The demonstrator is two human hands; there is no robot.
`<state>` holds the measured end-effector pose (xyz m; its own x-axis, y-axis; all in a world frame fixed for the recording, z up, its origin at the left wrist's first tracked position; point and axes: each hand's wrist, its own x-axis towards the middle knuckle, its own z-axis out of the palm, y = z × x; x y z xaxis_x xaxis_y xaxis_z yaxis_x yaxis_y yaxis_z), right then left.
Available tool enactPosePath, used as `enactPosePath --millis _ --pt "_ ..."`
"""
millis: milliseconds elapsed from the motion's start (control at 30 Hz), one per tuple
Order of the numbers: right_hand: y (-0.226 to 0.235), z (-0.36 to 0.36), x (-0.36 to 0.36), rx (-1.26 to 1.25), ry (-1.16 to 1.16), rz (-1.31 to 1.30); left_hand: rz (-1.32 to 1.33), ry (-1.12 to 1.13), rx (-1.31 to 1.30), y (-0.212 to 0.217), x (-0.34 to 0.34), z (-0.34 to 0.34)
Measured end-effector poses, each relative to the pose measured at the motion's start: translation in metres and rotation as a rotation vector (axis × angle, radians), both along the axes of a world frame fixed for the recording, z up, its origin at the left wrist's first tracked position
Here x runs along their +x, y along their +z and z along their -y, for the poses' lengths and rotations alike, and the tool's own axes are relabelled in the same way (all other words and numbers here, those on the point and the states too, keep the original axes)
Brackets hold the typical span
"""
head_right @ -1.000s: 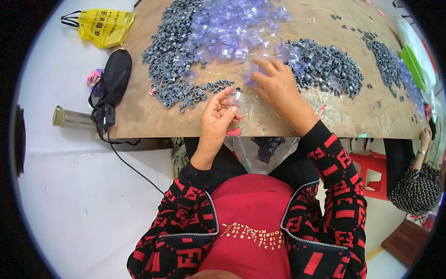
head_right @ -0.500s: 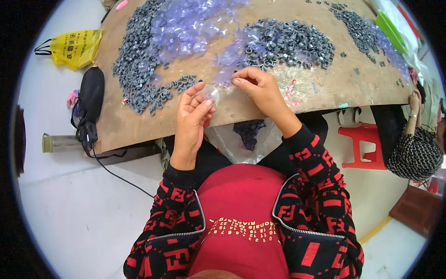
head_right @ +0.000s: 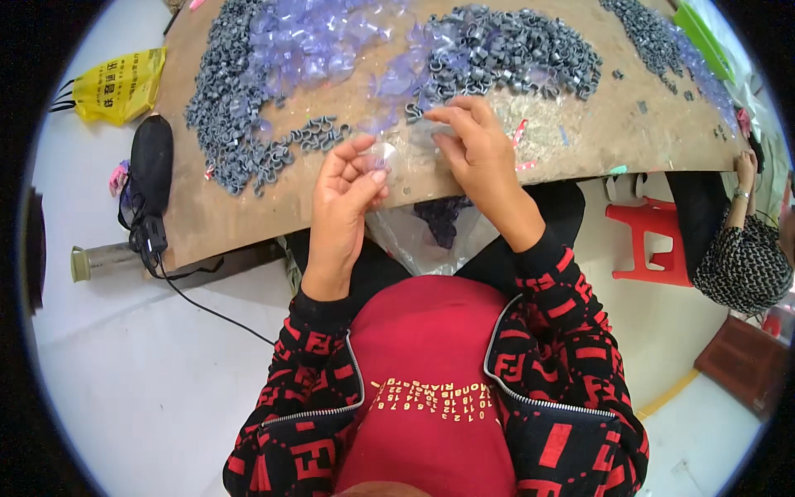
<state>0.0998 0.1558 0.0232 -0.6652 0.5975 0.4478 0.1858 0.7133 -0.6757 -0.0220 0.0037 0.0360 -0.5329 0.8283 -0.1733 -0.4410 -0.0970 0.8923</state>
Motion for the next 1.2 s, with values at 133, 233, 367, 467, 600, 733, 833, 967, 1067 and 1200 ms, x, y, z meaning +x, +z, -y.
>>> enactPosePath --millis 133,233,367,467,600,733,833,967,1067,1200 --pt "0.022 0.021 0.006 -0.103 -0.005 -0.037 -0.143 0.037 0.002 0.002 0.008 -0.001" --pt "0.033 0.032 0.007 -0.278 0.248 0.025 -0.276 0.030 0.019 -0.004 0.011 -0.003" --pt "0.018 0.032 0.010 -0.163 0.249 -0.036 -0.305 -0.024 0.002 -0.002 0.015 0.001" --pt "0.019 0.042 0.022 -0.562 0.217 -0.021 -0.336 -0.098 -0.003 -0.001 0.014 0.011" --pt "0.012 0.047 0.042 -0.859 0.254 -0.050 -0.766 -0.147 0.038 -0.008 0.018 0.014" --pt "0.012 0.046 0.051 -1.106 0.273 -0.151 -0.301 -0.225 0.062 -0.006 0.030 0.013" --pt "0.013 0.046 0.054 -1.203 0.325 -0.151 -0.397 -0.262 0.073 -0.011 0.022 0.016" --pt "0.015 0.049 0.050 -1.248 0.373 -0.116 -0.328 -0.302 -0.010 -0.007 0.015 0.022" --pt "0.024 0.040 0.039 -0.942 0.296 0.024 -0.195 -0.210 -0.028 -0.007 0.011 0.022" --pt "0.021 0.007 0.024 -0.226 0.127 0.055 -0.052 -0.027 -0.037 -0.011 -0.002 0.024"
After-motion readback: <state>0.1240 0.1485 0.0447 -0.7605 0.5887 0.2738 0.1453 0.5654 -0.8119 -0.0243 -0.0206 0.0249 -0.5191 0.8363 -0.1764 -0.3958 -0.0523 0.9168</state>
